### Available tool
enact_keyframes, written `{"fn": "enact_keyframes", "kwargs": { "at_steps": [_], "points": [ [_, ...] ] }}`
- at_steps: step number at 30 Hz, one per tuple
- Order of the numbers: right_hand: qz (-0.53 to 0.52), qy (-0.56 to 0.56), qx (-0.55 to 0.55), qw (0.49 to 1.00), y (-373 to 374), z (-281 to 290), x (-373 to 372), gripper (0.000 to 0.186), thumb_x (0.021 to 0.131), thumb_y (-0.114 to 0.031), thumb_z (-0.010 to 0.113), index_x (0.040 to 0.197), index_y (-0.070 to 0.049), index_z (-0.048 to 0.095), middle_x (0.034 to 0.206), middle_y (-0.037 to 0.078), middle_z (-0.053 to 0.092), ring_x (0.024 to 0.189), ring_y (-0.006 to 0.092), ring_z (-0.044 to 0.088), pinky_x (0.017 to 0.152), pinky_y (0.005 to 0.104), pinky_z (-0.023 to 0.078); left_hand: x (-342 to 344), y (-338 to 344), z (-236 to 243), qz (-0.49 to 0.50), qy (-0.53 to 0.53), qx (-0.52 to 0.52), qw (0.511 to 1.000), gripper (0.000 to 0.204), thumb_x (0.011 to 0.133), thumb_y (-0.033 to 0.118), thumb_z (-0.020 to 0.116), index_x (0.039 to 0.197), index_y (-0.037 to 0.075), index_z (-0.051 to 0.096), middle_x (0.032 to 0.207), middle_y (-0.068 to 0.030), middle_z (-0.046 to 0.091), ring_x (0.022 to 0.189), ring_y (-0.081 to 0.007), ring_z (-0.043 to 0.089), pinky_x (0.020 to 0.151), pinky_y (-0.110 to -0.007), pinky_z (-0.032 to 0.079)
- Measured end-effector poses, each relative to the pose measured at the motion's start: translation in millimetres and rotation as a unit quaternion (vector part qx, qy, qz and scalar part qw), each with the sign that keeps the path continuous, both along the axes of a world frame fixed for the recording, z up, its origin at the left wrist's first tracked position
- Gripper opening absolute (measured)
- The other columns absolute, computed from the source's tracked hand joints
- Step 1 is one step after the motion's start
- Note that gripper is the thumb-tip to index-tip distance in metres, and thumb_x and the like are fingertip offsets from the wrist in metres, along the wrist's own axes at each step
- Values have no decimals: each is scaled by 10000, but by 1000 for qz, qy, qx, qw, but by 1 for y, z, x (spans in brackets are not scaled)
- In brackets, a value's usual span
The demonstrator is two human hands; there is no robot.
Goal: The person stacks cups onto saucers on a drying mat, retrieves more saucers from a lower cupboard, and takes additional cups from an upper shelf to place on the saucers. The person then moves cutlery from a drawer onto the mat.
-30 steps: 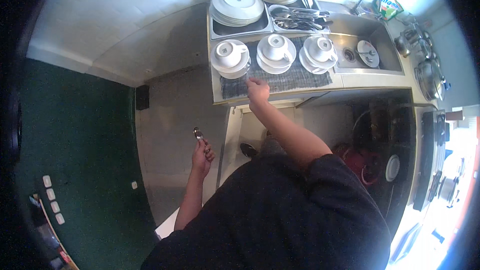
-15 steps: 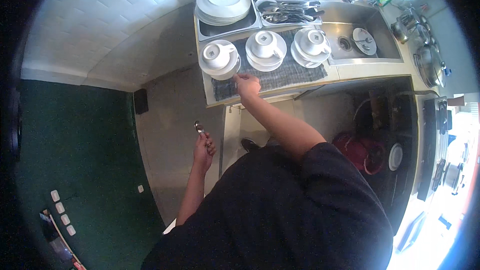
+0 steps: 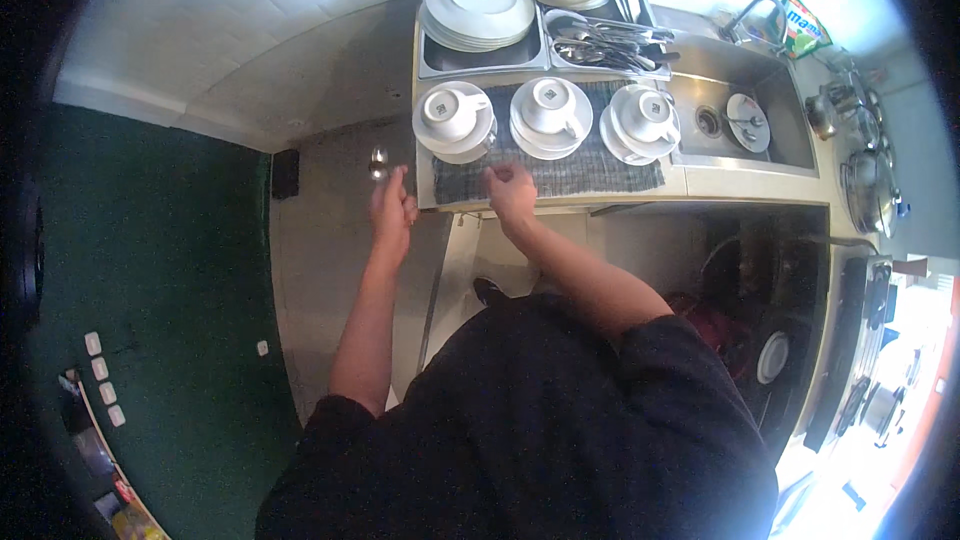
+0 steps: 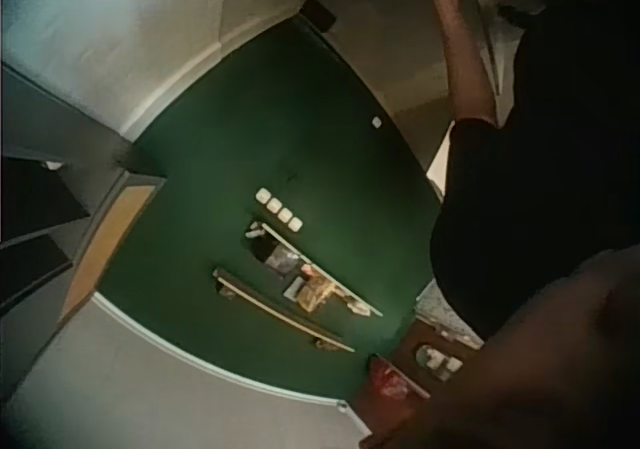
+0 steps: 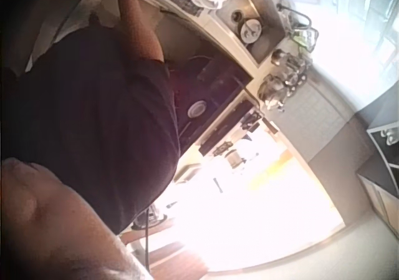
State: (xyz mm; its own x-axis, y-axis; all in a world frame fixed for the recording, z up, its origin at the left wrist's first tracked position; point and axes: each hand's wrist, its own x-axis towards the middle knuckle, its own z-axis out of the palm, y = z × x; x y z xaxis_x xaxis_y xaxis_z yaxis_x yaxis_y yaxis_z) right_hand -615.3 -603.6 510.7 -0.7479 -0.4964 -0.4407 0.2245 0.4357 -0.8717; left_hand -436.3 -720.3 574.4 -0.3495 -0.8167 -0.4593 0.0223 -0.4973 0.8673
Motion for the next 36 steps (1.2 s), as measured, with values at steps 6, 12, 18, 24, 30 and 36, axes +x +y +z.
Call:
{"fn": "enact_keyframes", "kwargs": {
  "at_steps": [6,12,18,24,30,36],
  "points": [
    [25,4,-87,996,35,4,12,258,995,-216,748,1127,-7,675,959,65,772,769,115,684,655,285,550,-47,-34,31,-26,-175,-237,955,370,1032,322,665,1287,56,699,940,48,635,701,-96,524,661,-308,458],
    [23,-102,-108,989,22,14,-2,271,996,-207,752,1125,11,657,956,69,766,765,126,699,662,272,560,-72,-65,22,-50,-235,-298,924,372,971,383,702,1227,122,772,897,-61,721,840,-155,662,767,-367,507],
    [6,-127,-103,986,-9,7,-4,309,964,-199,784,1132,40,684,976,135,756,783,186,730,707,313,600,-73,-80,-7,-16,-208,-153,966,381,1014,363,664,1203,48,761,1008,-92,747,886,-187,671,783,-370,513],
    [-39,-54,-109,992,-30,-26,-10,281,964,-181,782,1124,24,677,955,116,751,774,182,726,691,313,591,-85,-87,-33,-56,-251,-111,960,333,998,285,672,1156,5,761,1012,-137,771,927,-192,684,836,-388,517],
    [-38,62,-69,995,-38,-23,-6,276,947,-205,793,1099,7,701,961,115,767,827,205,743,752,340,584,-85,-97,-61,-77,-250,-166,951,260,963,216,702,1114,15,769,979,-109,768,882,-177,674,765,-389,517],
    [-39,84,-37,995,-38,-8,-7,285,918,-241,796,1082,-15,733,1022,155,786,914,268,778,839,398,586,-76,-95,-73,-81,-256,-208,940,279,968,241,696,1052,-12,778,956,-212,779,911,-277,752,798,-435,535]
  ]
}}
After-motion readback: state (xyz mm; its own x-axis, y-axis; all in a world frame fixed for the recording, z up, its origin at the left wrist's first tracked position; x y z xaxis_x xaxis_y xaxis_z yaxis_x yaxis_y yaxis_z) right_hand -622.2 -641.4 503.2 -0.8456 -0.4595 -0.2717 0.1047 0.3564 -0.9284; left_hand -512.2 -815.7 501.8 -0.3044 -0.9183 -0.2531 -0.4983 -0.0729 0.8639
